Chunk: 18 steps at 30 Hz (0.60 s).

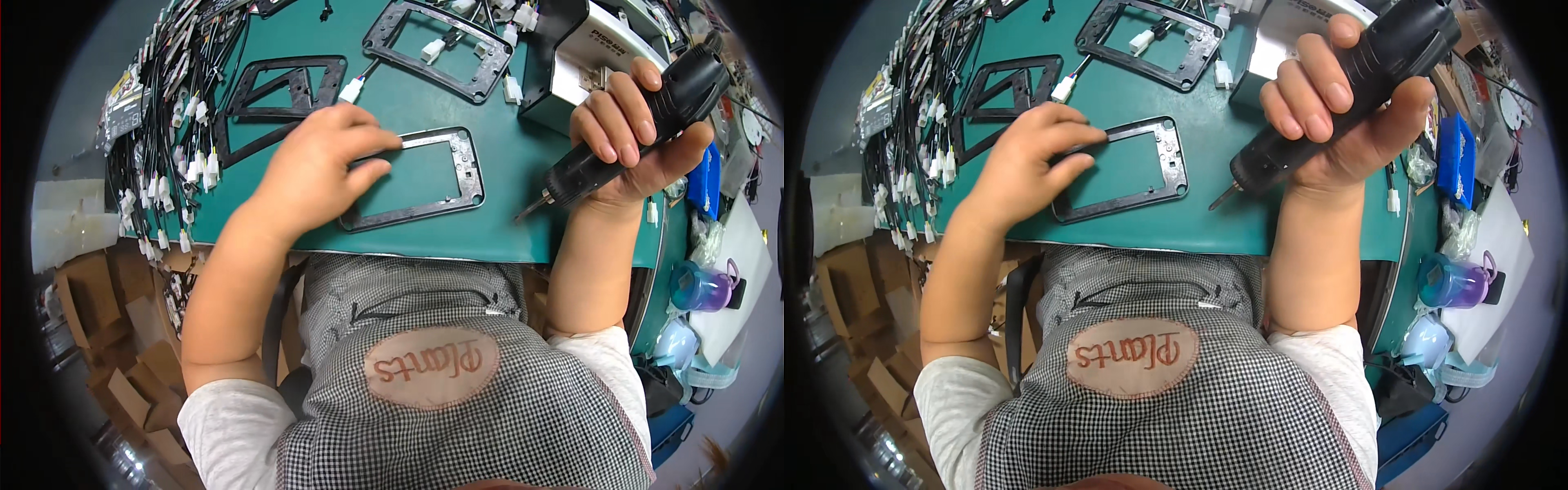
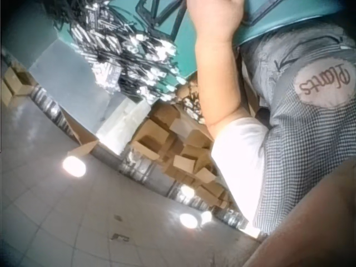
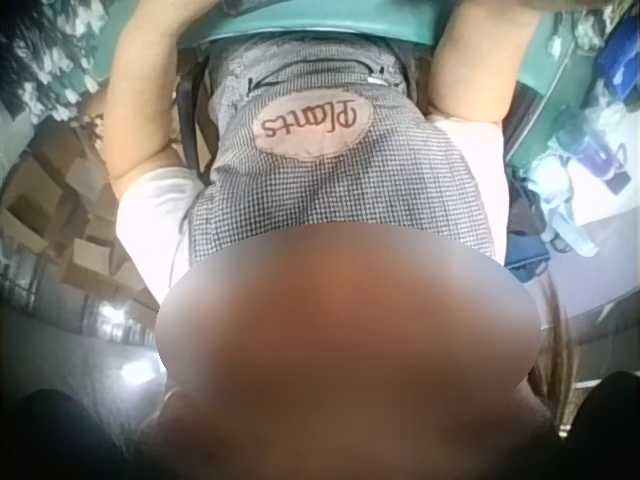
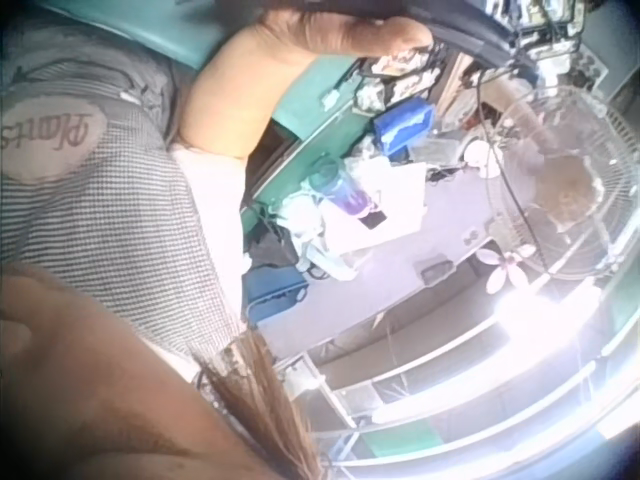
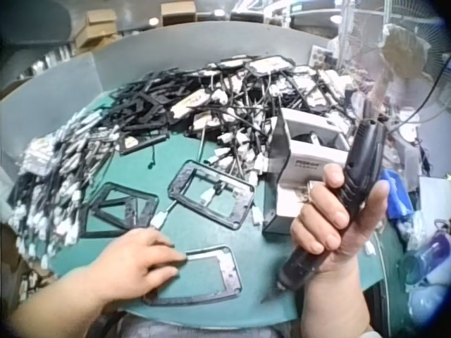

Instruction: The person uses a handheld electric screwdriver to fasten screws into small electronic modules containing circuit boards and wires. They repeatedly pick up a module, secure it with the tool, and place it back on the green workbench among other similar units.

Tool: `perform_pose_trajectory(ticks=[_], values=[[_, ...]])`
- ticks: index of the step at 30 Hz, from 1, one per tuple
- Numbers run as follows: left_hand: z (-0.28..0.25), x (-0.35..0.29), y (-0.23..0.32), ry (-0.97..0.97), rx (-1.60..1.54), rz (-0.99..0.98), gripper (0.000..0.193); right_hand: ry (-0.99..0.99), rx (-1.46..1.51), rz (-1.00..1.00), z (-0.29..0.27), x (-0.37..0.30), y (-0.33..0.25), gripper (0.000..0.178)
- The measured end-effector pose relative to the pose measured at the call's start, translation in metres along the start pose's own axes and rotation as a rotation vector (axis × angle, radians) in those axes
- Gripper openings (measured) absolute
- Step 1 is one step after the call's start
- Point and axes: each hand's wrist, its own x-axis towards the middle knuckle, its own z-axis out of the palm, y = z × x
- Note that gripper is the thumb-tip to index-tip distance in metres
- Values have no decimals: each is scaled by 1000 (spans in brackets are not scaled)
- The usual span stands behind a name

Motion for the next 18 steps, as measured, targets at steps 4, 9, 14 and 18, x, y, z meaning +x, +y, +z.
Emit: perform_pose_trajectory(ticks=[4,9,14,18], values=[[15,-7,12,-17,45,-47,25,17,4,-22,-1,-2,-1,53],[22,-24,31,6,-30,-112,23,48,27,-30,-3,-3,-6,54],[-3,-24,37,-121,30,-55,26,52,23,-30,-2,-3,-6,54],[14,-21,15,16,34,305,26,78,35,-51,-1,-4,-5,54]])
